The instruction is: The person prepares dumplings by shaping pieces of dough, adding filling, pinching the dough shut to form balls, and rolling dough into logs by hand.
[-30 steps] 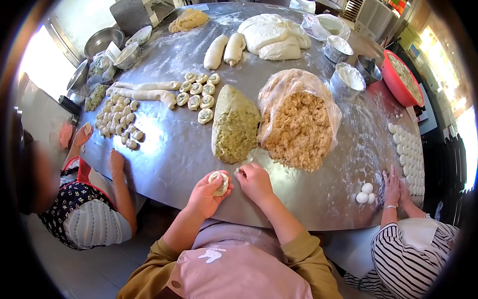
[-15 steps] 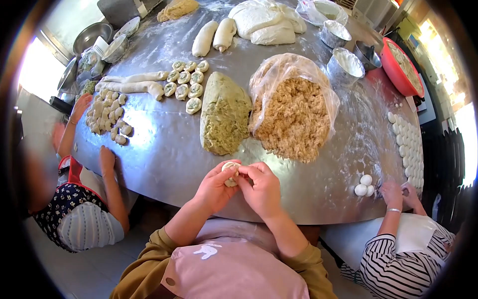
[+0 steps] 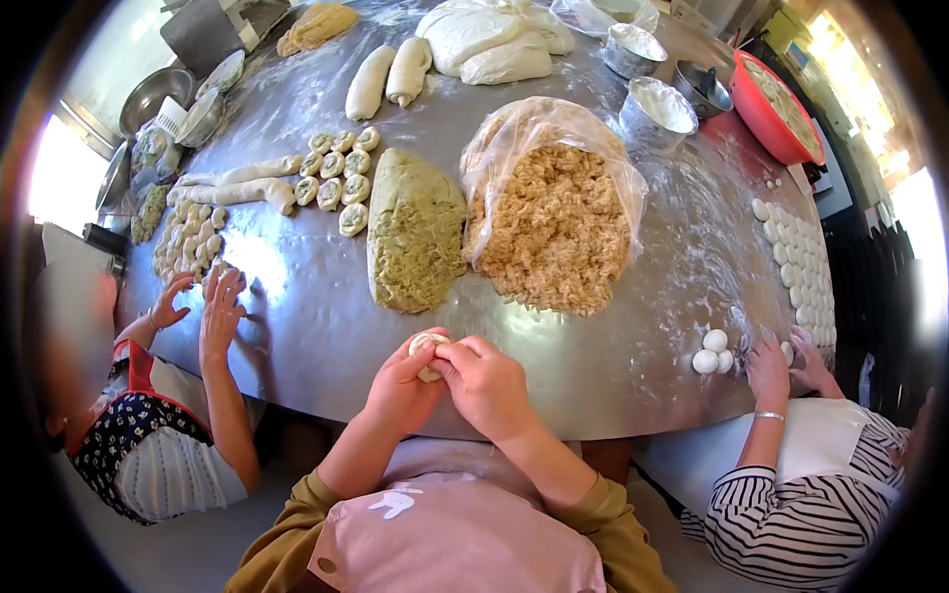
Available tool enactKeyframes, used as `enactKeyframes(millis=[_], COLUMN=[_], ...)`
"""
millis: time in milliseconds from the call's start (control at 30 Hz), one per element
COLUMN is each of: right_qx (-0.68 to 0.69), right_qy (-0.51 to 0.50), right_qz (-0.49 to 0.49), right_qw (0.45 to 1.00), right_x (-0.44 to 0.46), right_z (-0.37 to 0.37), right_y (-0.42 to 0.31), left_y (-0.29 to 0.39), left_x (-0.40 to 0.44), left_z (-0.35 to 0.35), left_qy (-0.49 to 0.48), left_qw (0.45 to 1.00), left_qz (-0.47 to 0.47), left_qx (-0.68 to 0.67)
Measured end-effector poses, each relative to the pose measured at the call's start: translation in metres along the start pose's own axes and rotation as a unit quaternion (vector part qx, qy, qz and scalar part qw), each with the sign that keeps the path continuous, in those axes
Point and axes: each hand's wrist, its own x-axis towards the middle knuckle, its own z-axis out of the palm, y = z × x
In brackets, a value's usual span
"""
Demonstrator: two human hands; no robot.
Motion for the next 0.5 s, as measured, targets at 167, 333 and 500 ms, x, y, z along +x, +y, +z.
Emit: enactKeyframes(millis=[167, 333, 500], right_qx=[0.147, -0.183, -0.31], right_qy=[0.031, 0.176, 0.09], right_qz=[0.167, 0.032, 0.08], right_qw=[0.974, 0.967, 0.943], right_x=[0.019, 0.043, 0.047], right_z=[0.006, -0.013, -0.025], right_y=[0.016, 0.06, 0.101], left_y=[0.021, 0.033, 0.023], left_x=[-0.002, -0.007, -0.005], left_z=[0.001, -0.015, -0.012], left_qy=[0.075, 0.063, -0.002], left_qw=[0.997, 0.997, 1.0], left_qz=[0.025, 0.035, -0.005], left_qx=[0.016, 0.005, 0.015])
